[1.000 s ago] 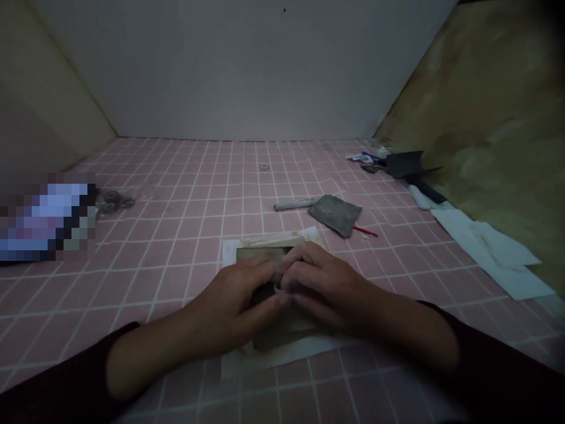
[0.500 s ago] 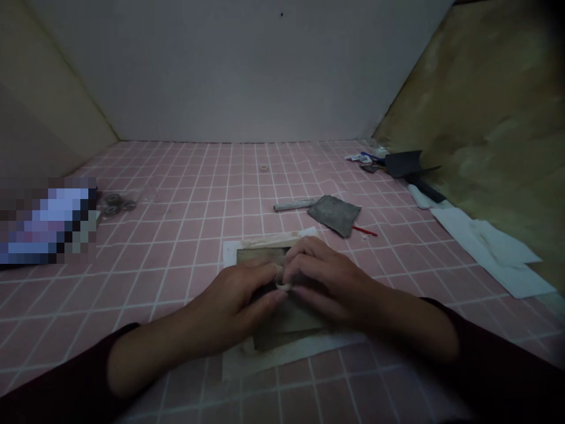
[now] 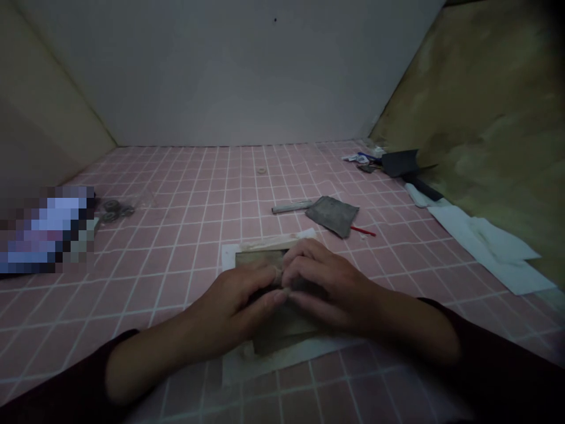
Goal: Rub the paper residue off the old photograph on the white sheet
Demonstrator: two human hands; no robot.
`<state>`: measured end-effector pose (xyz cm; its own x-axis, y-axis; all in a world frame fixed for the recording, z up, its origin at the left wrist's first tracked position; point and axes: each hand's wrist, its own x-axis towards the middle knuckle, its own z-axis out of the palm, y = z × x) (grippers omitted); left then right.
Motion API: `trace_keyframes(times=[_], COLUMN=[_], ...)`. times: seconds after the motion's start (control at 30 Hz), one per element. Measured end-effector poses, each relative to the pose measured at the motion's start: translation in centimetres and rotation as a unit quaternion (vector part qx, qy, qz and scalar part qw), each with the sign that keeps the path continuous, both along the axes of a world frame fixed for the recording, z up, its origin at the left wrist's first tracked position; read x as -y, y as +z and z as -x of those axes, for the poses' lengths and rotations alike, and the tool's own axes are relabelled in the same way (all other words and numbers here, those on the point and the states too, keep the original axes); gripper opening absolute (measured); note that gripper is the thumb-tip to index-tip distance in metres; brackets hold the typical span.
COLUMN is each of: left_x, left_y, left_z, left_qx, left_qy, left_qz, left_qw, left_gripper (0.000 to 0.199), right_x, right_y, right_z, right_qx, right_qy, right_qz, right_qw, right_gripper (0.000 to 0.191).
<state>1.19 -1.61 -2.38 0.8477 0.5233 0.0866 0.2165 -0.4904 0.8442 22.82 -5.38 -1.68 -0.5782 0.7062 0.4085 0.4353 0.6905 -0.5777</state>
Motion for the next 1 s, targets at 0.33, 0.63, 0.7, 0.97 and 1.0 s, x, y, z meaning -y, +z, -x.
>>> trace_keyframes(times=[0.33,0.63,0.7,0.97,1.0], left_x=[-0.02,0.07,0.05,0.14,0.15], left_y=[0.05,-0.28,-0.36,-0.4,-0.4], left_z=[-0.24,0.02,0.02,-0.08,-0.07], left_qx=[-0.035,-0.049,-0.051,-0.047,-0.046], left_qy=[0.026,0.036,0.038,0.04,0.041], left_qz=[0.002,0.002,0.0,-0.012,-0.012], left_qw=[0.999,0.998,0.998,0.998,0.998], left_gripper=[0.026,0.024,0.024,0.026,0.026], right_x=[-0.39,-0.16,-0.1,-0.27,-0.28], right_y=[-0.54,-0.68,-0.65,-0.47,-0.47], right_z=[-0.21,-0.03,-0.02,-0.1,-0.1], right_qx=[-0.007,-0.006,-0.006,-0.001,-0.003], right_qy=[-0.023,-0.004,0.0,-0.002,-0.001], right_qz=[-0.008,-0.014,-0.013,-0.003,-0.002], right_qw=[1.0,1.0,1.0,1.0,1.0], right_gripper=[0.019,0.01,0.01,0.009,0.008])
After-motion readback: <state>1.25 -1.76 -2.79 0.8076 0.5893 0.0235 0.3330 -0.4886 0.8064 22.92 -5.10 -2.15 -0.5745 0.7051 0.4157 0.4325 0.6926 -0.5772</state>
